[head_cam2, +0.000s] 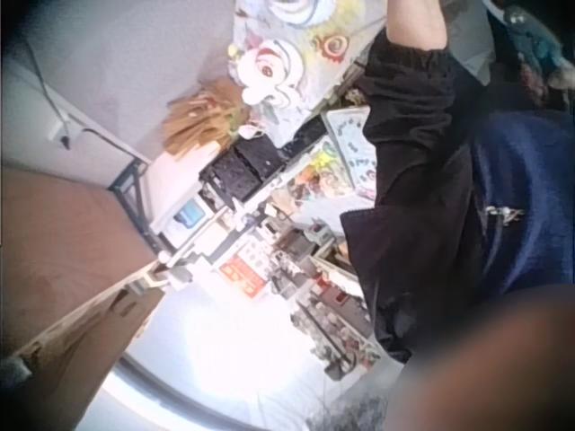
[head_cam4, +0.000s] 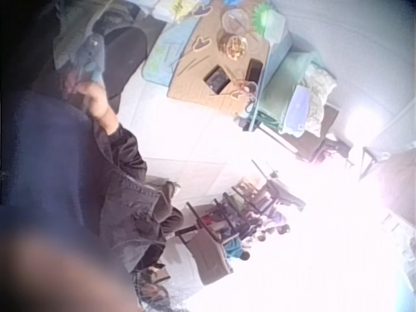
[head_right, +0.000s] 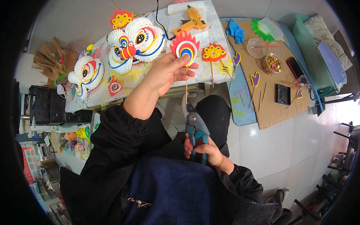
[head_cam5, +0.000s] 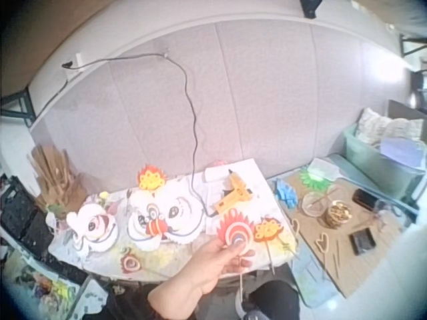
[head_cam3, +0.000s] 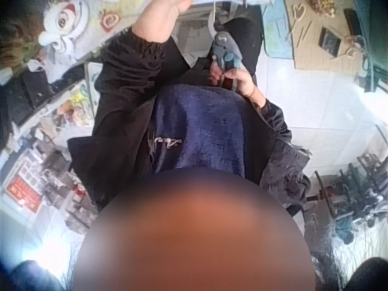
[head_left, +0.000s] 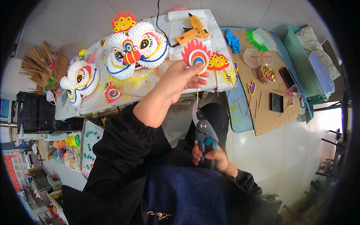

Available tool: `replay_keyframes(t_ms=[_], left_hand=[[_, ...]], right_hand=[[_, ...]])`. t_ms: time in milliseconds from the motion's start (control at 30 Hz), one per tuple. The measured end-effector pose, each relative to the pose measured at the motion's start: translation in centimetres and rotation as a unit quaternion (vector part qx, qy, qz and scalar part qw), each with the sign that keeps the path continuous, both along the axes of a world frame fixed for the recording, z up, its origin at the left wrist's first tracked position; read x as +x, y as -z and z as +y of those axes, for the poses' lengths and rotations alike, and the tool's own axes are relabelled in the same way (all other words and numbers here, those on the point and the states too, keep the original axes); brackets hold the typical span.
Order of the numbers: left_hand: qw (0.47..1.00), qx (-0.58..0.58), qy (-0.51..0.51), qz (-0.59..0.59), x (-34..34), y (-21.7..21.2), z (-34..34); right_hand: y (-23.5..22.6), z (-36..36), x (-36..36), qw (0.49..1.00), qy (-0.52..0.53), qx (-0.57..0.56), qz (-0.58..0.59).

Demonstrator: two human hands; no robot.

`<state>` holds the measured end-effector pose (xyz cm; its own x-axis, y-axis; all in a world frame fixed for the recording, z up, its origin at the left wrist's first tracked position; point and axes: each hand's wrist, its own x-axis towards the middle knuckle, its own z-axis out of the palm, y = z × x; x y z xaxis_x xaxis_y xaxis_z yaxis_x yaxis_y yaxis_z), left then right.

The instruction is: The person assembles decorative elements for a lion dance mask by attaching colorful paper cutouts to wooden sticks and trimming them with shears. They then affix small foam pieces to the mask using a hot glue gun and a brush, and finally attach a heart-shaped cutout to the mask.

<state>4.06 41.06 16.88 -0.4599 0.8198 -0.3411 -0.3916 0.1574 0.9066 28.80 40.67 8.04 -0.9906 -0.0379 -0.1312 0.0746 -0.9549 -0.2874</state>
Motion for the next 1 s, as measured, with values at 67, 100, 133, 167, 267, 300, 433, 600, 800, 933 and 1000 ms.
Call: replay_keyframes(t_ms=[67, 100, 133, 167, 267, 300, 433, 600, 800, 933, 1000], left_hand=[[1.0, -0.002, -0.015, -0.003, -0.2, 0.5, -0.1], [1.0, -0.008, -0.023, -0.008, -0.5, 0.8, -0.1], [0.999, -0.002, -0.033, -0.007, -1.0, 1.0, 0.0], [0.999, -0.001, -0.039, -0.01, -1.3, 1.5, 0.0], [0.997, -0.073, -0.013, -0.03, -2.1, 3.4, 0.2], [0.995, -0.087, -0.025, -0.036, -2.4, 4.1, 0.4], [0.991, -0.111, -0.072, -0.034, -3.8, 6.1, 0.8], [0.995, -0.087, -0.051, -0.01, -5.6, 5.6, 1.0], [0.963, -0.179, -0.005, 0.199, -5.4, 2.2, -9.1], [0.921, -0.199, -0.237, 0.237, -7.5, 1.1, -20.8], [0.856, -0.302, -0.334, 0.255, -8.8, 2.1, -24.6]], right_hand=[[0.2, 0.1, 0.0, 0.999, 0.025, -0.029, -0.022], [0.0, 0.2, 0.4, 0.995, 0.024, 0.009, -0.097], [0.0, 0.3, 0.3, 0.997, 0.026, 0.02, -0.068], [-0.2, 0.3, 0.6, 0.998, 0.026, 0.023, -0.045], [-0.5, 0.7, 0.8, 0.998, 0.034, 0.044, -0.022], [-0.5, 0.8, 0.8, 0.998, 0.038, 0.044, -0.019], [-0.6, 0.6, 0.6, 0.999, 0.032, 0.032, -0.027], [-0.7, 0.4, 0.0, 0.999, 0.025, 0.029, -0.037], [-1.7, 0.6, -0.7, 0.993, 0.003, 0.084, -0.08], [-2.2, 0.6, -2.8, 0.992, -0.042, 0.106, -0.063], [-2.5, 0.6, -4.2, 0.988, -0.075, 0.128, -0.043]])
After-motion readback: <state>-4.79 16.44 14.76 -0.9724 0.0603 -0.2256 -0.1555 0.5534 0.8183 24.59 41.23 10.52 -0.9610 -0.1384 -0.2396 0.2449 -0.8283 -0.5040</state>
